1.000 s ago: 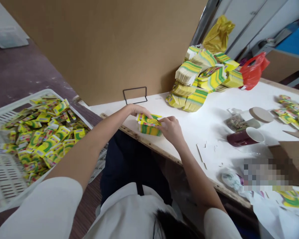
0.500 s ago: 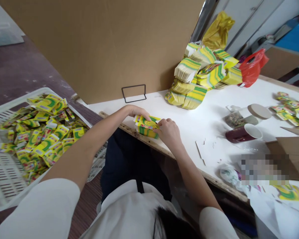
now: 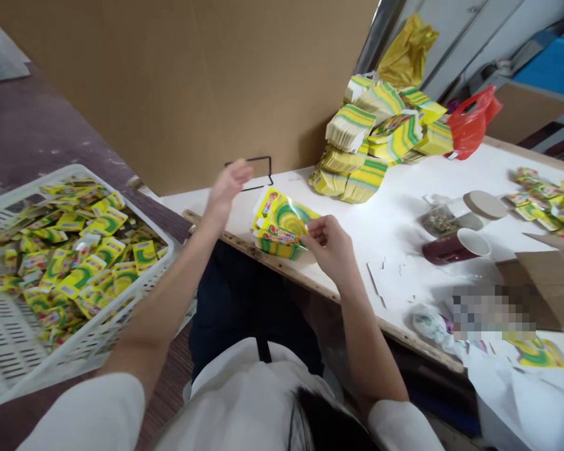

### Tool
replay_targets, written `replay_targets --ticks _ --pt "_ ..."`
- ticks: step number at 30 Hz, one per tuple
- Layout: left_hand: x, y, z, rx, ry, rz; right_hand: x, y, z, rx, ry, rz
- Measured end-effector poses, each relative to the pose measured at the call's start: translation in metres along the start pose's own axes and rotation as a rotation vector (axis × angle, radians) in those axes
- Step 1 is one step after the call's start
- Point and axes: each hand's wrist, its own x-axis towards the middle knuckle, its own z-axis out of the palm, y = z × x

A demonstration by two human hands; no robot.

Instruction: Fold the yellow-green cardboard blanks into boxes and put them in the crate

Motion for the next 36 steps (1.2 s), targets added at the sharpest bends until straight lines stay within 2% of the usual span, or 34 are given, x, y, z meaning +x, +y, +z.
replay_targets --ticks 1,2,3,4,6,9,11,16,19,21,25,28,33,36 --pt "-0.024 0.005 0.003 -0.090 0.233 0.108 -0.009 -0.005 0.000 0.098 0.017 -0.025" --pt "-0.050 0.009 0.008 -0.174 0.411 0.182 -0.020 -0.009 0.002 0.165 0.014 -0.049" --pt "-0.077 0.012 0.016 -0.245 0.500 0.214 -0.030 -0.013 0.007 0.202 -0.017 -0.067" --pt "-0.103 0.014 0.025 -0.300 0.485 0.180 -0.041 -0.016 0.015 0.223 -0.069 -0.085" --pt "-0.146 0.015 0.043 -0.408 0.377 0.026 -0.059 -0.017 0.034 0.259 -0.213 -0.120" --pt "-0.175 0.017 0.059 -0.505 0.400 -0.095 -0.079 -0.006 0.061 0.306 -0.353 -0.123" --pt "-0.177 0.020 0.062 -0.535 0.446 -0.111 -0.088 0.002 0.071 0.338 -0.340 -0.086" --pt "-0.164 0.024 0.074 -0.554 0.537 -0.039 -0.109 0.005 0.080 0.464 -0.180 0.061" --pt "-0.163 0.020 0.081 -0.576 0.618 -0.059 -0.117 0.003 0.085 0.564 -0.243 0.147" --pt "-0.165 0.015 0.080 -0.506 0.634 -0.069 -0.118 0.006 0.087 0.543 -0.299 0.147" --pt "-0.172 0.006 0.071 -0.271 0.576 -0.125 -0.109 0.017 0.081 0.396 -0.290 0.094" --pt "-0.179 0.002 0.067 -0.261 0.487 -0.170 -0.104 0.018 0.073 0.345 -0.227 0.034" --pt "-0.185 -0.005 0.061 -0.257 0.576 -0.355 -0.103 0.015 0.061 0.388 -0.224 0.069" --pt "-0.184 0.003 0.044 -0.276 0.448 -0.243 -0.098 0.018 0.045 0.361 -0.232 0.057"
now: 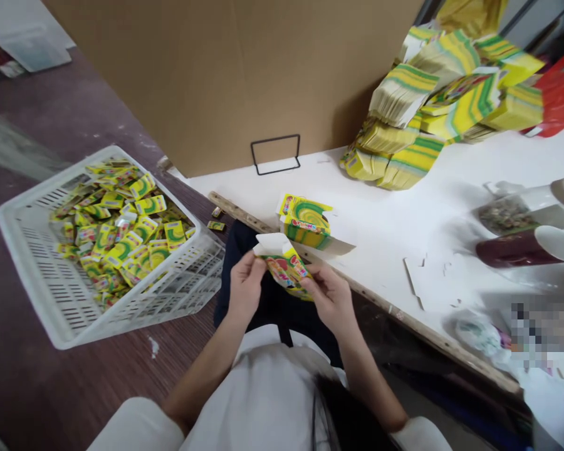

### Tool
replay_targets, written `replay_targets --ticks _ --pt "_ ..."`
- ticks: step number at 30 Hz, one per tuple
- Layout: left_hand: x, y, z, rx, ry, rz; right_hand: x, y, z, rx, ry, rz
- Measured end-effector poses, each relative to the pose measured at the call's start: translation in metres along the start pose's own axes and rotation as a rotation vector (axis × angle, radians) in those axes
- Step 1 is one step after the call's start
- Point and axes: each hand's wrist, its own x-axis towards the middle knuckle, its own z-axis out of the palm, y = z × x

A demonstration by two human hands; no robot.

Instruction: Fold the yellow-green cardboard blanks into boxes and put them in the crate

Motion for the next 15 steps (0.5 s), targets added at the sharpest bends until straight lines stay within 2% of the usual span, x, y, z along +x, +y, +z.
replay_targets --ticks 3,5,7,10,12,15 --pt "0.003 0.017 -0.008 0.025 -0.265 0.086 0.002 -0.007 -0.014 0.033 0.013 -0.001" --pt "-0.001 0.021 -0.008 0.088 -0.371 0.005 0.004 -0.011 -0.015 0.111 0.046 0.007" --pt "-0.006 0.017 -0.004 0.078 -0.327 -0.080 0.005 -0.014 -0.010 0.184 0.058 0.016" --pt "-0.011 0.008 0.001 -0.012 -0.191 -0.092 0.004 -0.012 0.002 0.317 -0.002 0.060" --pt "-0.012 0.007 0.003 -0.012 -0.200 -0.116 0.003 -0.008 0.007 0.425 -0.027 0.096" --pt "-0.011 0.011 0.005 0.038 -0.242 -0.172 0.000 -0.001 0.010 0.546 0.002 0.127"
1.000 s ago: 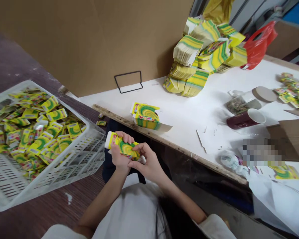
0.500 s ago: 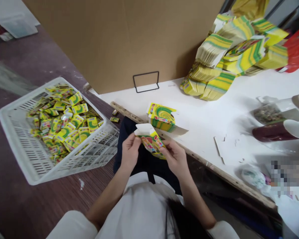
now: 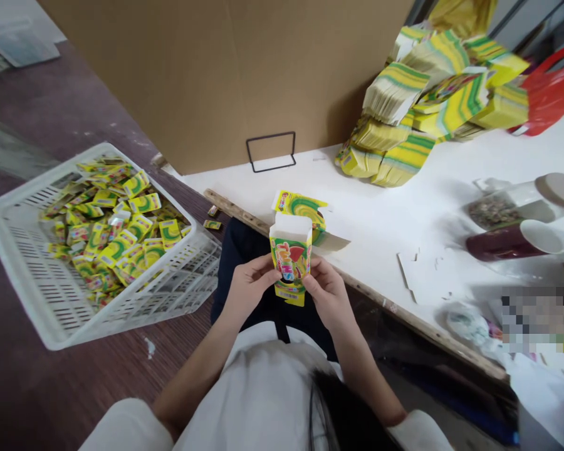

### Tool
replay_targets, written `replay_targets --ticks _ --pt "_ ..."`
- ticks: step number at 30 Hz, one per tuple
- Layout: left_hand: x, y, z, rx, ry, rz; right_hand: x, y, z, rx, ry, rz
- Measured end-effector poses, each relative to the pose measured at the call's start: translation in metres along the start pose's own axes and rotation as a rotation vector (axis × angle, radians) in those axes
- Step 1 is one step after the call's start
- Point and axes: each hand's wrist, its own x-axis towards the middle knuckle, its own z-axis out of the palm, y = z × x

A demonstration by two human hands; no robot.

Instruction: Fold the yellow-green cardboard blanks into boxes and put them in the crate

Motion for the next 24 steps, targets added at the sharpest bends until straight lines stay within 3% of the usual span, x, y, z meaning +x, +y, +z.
replay_targets --ticks 9,15,24 --pt "-0.001 -0.005 0.001 0.020 0.112 -0.011 -0.010 0.009 0.008 0.163 -0.012 0.117" --pt "-0.001 -0.007 0.000 -0.002 0.117 -0.029 -0.016 0.016 0.005 0.060 -0.121 0.148" --pt "-0.004 -0.012 0.010 -0.068 0.169 -0.073 -0.008 0.009 0.000 -0.108 0.159 0.094"
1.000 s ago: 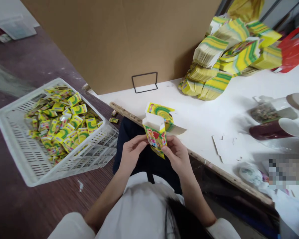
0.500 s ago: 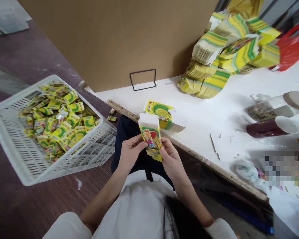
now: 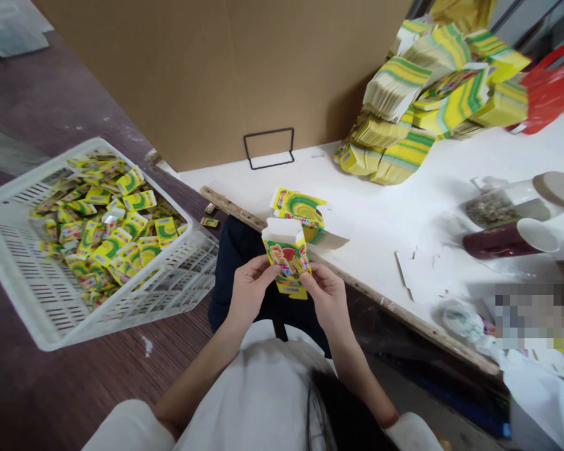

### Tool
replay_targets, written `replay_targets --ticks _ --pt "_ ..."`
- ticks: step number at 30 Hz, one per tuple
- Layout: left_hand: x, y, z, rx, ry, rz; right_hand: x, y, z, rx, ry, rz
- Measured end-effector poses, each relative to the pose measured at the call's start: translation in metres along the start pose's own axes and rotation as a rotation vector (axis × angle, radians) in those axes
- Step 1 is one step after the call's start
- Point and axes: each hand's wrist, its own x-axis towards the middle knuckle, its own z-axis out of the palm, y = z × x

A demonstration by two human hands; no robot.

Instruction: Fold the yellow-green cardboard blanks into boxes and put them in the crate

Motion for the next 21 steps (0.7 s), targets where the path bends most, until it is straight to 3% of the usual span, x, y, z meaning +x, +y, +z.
replay_targets --ticks 7,10,13,15,18,20,21 --pt "0.000 -0.003 -0.004 -0.001 0.009 0.005 0.002 0.004 -0.003 -0.083 0.011 -0.059" --pt "0.003 0.009 -0.013 -0.033 -0.057 0.014 0.002 -0.007 -0.013 -0.331 -0.024 -0.250" --pt "0.008 0.032 -0.028 -0.054 -0.201 0.022 -0.001 -0.029 -0.026 -0.719 -0.132 -0.524" --pt "0.008 0.044 -0.036 0.083 -0.351 0.004 -0.004 -0.042 -0.031 -0.942 -0.189 -0.693" --pt "0.000 0.050 -0.033 0.502 -0.505 0.030 -0.007 -0.046 -0.029 -1.094 -0.250 -0.852" --pt "-0.008 0.045 -0.023 0.727 -0.496 0.070 -0.010 -0.040 -0.024 -1.065 -0.200 -0.869" --pt "-0.011 0.041 -0.017 0.800 -0.456 0.088 -0.012 -0.035 -0.021 -1.005 -0.111 -0.846"
